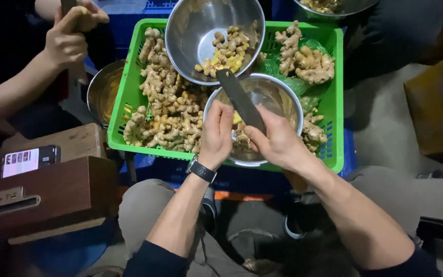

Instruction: Peeling ginger roots with a knife and placing them in a bowl.

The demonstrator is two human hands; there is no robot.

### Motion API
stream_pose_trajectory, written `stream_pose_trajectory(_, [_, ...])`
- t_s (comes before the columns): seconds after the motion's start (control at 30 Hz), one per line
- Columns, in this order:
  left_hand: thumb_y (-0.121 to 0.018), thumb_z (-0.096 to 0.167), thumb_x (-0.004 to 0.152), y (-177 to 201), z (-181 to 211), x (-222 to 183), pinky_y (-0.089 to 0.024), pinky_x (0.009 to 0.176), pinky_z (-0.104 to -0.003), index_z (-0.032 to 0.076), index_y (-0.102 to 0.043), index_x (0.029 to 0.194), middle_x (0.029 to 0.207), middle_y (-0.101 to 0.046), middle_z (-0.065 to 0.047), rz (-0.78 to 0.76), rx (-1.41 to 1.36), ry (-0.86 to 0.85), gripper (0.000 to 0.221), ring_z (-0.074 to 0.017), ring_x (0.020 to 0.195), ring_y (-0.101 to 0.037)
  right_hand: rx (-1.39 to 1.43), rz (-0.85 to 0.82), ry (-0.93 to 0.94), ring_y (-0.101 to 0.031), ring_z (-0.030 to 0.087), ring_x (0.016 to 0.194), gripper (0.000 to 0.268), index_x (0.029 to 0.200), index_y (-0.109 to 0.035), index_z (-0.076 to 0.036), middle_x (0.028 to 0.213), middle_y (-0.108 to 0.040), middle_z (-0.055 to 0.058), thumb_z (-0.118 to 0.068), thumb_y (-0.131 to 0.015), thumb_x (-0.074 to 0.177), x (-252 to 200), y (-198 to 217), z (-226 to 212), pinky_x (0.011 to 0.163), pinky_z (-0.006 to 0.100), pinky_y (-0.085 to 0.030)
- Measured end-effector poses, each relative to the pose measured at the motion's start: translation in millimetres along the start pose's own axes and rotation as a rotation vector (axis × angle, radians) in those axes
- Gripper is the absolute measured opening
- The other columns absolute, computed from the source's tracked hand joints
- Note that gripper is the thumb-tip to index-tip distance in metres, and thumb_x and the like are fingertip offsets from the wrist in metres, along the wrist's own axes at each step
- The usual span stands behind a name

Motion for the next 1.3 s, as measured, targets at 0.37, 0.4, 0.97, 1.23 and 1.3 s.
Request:
stream_pose_trajectory(0.37, [-0.045, 0.03, 0.111, -2, 16, -4, -0.053, 0.076, -0.038, 0.007, -0.059, 0.097, 0.07, -0.058, -0.011, 0.069, 0.068, -0.036, 0.03, -0.019, 0.08, -0.062, -0.111, 0.048, -0.032, -0.073, 0.034, 0.064, 0.008, 0.09, -0.067, -0.013, 0.054, -0.067, 0.007, -0.018, -0.067, 0.096, -2, 3, 7, 0.059, 0.043, -0.056])
stream_pose_trajectory(0.4, [-0.044, 0.03, 0.111, -1, 17, -4, -0.053, 0.076, -0.038, 0.008, -0.059, 0.097, 0.071, -0.059, -0.011, 0.08, 0.091, -0.044, 0.03, -0.0203, 0.077, -0.061, -0.168, 0.031, -0.025, -0.073, 0.038, 0.067, 0.007, 0.094, -0.066, -0.012, 0.055, -0.068, 0.008, -0.019, -0.066, 0.096, -3, 1, 5, 0.059, 0.046, -0.055])
stream_pose_trajectory(0.97, [-0.051, 0.031, 0.108, 1, 20, -7, -0.055, 0.065, -0.037, 0.007, -0.062, 0.104, 0.068, -0.063, -0.013, -0.01, 0.114, -0.067, 0.026, -0.0349, 0.074, -0.07, -0.094, 0.023, 0.04, -0.068, 0.029, 0.055, 0.004, 0.094, -0.068, -0.011, 0.053, -0.065, 0.008, -0.01, -0.065, 0.097, -3, 8, 4, 0.055, 0.037, -0.054])
stream_pose_trajectory(1.23, [-0.044, 0.03, 0.111, 2, 9, -4, -0.056, 0.067, -0.033, 0.006, -0.062, 0.108, 0.072, -0.068, -0.008, -0.003, 0.047, -0.034, 0.03, -0.0199, 0.081, -0.07, 0.166, -0.026, 0.035, -0.062, 0.02, 0.055, 0.018, 0.081, -0.064, -0.004, 0.055, -0.063, 0.007, 0.001, -0.059, 0.097, -1, 19, -14, 0.06, 0.033, -0.054])
stream_pose_trajectory(1.3, [-0.044, 0.032, 0.111, 2, 9, -4, -0.051, 0.058, -0.031, 0.007, -0.06, 0.102, 0.067, -0.06, -0.013, 0.003, 0.043, 0.02, 0.031, -0.023, 0.074, -0.067, 0.061, 0.023, 0.062, -0.068, 0.022, 0.055, 0.008, 0.086, -0.068, -0.011, 0.055, -0.067, 0.005, -0.008, -0.069, 0.093, -6, 8, 6, 0.055, 0.032, -0.055])
Point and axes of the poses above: each hand's wrist, its own x-axis towards the middle knuckle, its own y-axis out of the back of the hand, z = x × y, the point moved 4 cm from there along x, towards the middle knuckle
